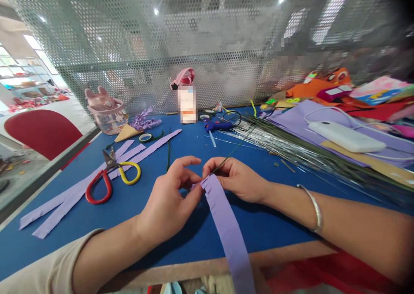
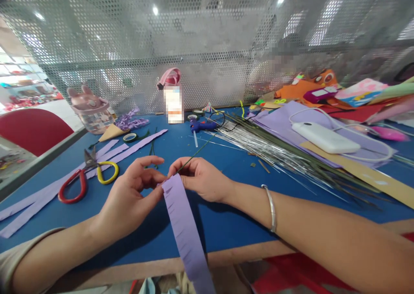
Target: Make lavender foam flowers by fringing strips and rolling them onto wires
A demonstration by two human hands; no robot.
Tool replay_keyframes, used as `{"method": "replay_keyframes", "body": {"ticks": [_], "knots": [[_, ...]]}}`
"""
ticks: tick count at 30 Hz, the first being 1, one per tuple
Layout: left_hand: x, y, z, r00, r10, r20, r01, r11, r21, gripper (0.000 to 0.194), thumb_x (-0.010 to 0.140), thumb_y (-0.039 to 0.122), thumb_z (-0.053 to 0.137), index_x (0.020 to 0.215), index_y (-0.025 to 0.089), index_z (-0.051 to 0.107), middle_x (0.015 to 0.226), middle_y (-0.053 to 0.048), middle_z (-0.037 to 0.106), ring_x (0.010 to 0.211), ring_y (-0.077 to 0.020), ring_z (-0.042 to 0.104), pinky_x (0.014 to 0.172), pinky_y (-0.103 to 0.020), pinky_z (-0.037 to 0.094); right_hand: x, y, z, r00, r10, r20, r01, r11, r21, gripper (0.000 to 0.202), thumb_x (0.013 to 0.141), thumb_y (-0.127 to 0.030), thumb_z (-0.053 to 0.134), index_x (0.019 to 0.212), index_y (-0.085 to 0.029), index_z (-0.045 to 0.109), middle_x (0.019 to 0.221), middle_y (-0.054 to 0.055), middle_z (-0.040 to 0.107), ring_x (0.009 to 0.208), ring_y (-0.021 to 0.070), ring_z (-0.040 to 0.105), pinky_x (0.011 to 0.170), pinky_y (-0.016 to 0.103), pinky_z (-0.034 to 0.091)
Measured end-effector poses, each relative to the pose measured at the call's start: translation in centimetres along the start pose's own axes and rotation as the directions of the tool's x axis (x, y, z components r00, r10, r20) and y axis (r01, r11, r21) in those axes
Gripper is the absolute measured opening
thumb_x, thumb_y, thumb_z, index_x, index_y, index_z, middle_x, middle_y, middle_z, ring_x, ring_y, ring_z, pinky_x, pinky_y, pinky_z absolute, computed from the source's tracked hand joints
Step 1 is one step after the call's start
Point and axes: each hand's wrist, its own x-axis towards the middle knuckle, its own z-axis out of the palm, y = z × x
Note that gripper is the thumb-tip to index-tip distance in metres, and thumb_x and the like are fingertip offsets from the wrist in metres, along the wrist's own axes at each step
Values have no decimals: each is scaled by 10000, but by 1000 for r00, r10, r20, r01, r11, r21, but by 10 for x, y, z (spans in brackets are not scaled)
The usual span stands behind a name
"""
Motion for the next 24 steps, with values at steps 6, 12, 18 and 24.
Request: {"method": "replay_keyframes", "body": {"ticks": [6, 12, 18, 24], "knots": [[1, -6, -6, 982, 183, -34, -159, 918, 363, 454, 801, 174, 574, 1234, 265, 476, 938, -13, 711, 813, -151, 653, 765, -251, 484, 2, -2, -7, 1000, -10, -9, 10, 999, -38, 205, 686, -181, 710, 840, -156, 576, 764, -19, 591, 663, 82, 544, 610, 204, 435], [6, -8, -14, 960, 280, -7, -232, 811, 538, 387, 809, 175, 545, 1187, 256, 559, 965, -45, 706, 889, -189, 643, 813, -281, 478, 4, -1, -14, 996, 88, 6, -88, 986, 144, 232, 761, -296, 646, 951, -168, 607, 751, -9, 597, 634, 82, 537, 579, 201, 406], [12, 2, -17, 999, 16, 38, -24, 977, 212, 469, 753, 201, 591, 1221, 221, 562, 1033, -62, 692, 723, -155, 622, 609, -228, 465, 6, 0, -14, 998, 56, -22, -57, 998, -11, 235, 799, -376, 639, 825, -143, 629, 679, -22, 568, 585, 76, 494, 571, 211, 397], [18, 2, -16, 978, -135, 157, 100, 973, 210, 247, 807, 367, 565, 812, 168, 711, 684, -14, 653, 598, -125, 518, 539, -213, 387, 4, -3, -14, 1000, 4, -16, -8, 962, -275, 238, 840, -368, 589, 839, -138, 652, 699, -6, 583, 634, 97, 494, 583, 226, 390]]}}
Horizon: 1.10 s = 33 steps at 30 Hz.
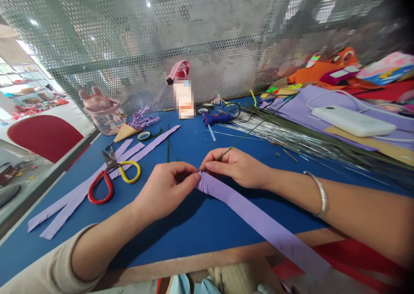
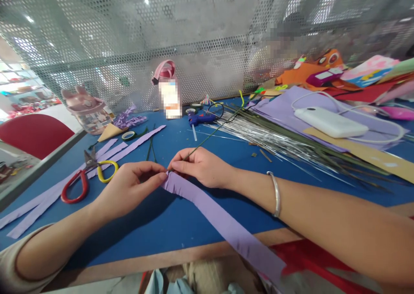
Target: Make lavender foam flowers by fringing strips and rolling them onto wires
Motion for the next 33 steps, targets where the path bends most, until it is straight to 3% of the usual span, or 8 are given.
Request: {"method": "replay_keyframes", "body": {"ticks": [4, 12, 19, 23, 25, 29, 30, 33], "knots": [[1, -2, 0, 998, -10, 65, 9, 1000, 17, 266, 819, 377, 547, 806, 170, 715, 637, 5, 604, 555, -108, 445, 504, -208, 329, 0, 1, 1, 1000, 7, -15, -7, 1000, -23, 263, 842, -391, 589, 823, -140, 662, 673, -9, 587, 607, 93, 498, 552, 219, 391], [1, -1, 2, 994, 101, 39, -105, 987, 120, 264, 851, 322, 503, 787, 181, 717, 669, -1, 630, 615, -123, 492, 584, -219, 370, 1, 1, 5, 997, 60, 39, -68, 965, 254, 347, 734, -474, 703, 766, -132, 651, 649, -8, 627, 579, 88, 577, 584, 229, 490], [9, -6, -1, 983, -167, 82, 183, 946, -268, 375, 866, 437, 480, 1058, 151, 625, 694, -4, 626, 613, -124, 560, 597, -244, 451, 4, 6, 5, 997, 74, 12, -74, 949, 307, 341, 738, -450, 707, 817, -124, 642, 685, -4, 651, 588, 76, 591, 582, 204, 490], [10, -9, 0, 985, -143, 95, 164, 951, -264, 368, 797, 352, 603, 1098, 150, 544, 671, 26, 597, 617, -118, 559, 612, -240, 453, 4, 5, -1, 982, 187, 3, -186, 977, 103, 350, 785, -497, 631, 799, -148, 624, 537, -45, 583, 426, 54, 499, 413, 160, 396], [9, -12, -1, 990, -115, 80, 129, 971, -202, 326, 795, 329, 600, 1066, 157, 546, 664, 26, 599, 614, -121, 552, 607, -239, 437, -1, -1, -14, 939, 316, 135, -293, 942, -164, 371, 775, -508, 632, 702, -145, 623, 457, -43, 544, 347, 41, 407, 330, 152, 284], [9, -17, -1, 999, 1, 51, -2, 1000, 22, 204, 829, 313, 535, 971, 186, 607, 756, -15, 655, 661, -145, 562, 618, -247, 405, -16, -29, -50, 720, 524, 455, -323, 833, -449, 347, 711, -478, 691, 661, -139, 635, 498, -18, 582, 350, 41, 408, 327, 153, 279], [9, -18, -1, 998, 20, 63, -24, 997, 69, 186, 838, 310, 515, 936, 191, 618, 770, -20, 661, 669, -150, 564, 618, -249, 399, -18, -35, -57, 734, 493, 467, -313, 856, -412, 342, 718, -484, 675, 707, -144, 638, 532, -17, 597, 363, 46, 426, 341, 156, 302], [10, -20, 1, 995, 30, 93, -44, 986, 162, 180, 853, 298, 473, 868, 203, 626, 753, -11, 660, 659, -150, 557, 608, -249, 385, -6, -41, -74, 942, 260, 210, -190, 934, -304, 347, 785, -503, 574, 814, -159, 608, 620, -6, 623, 426, 68, 489, 413, 183, 383]]}}
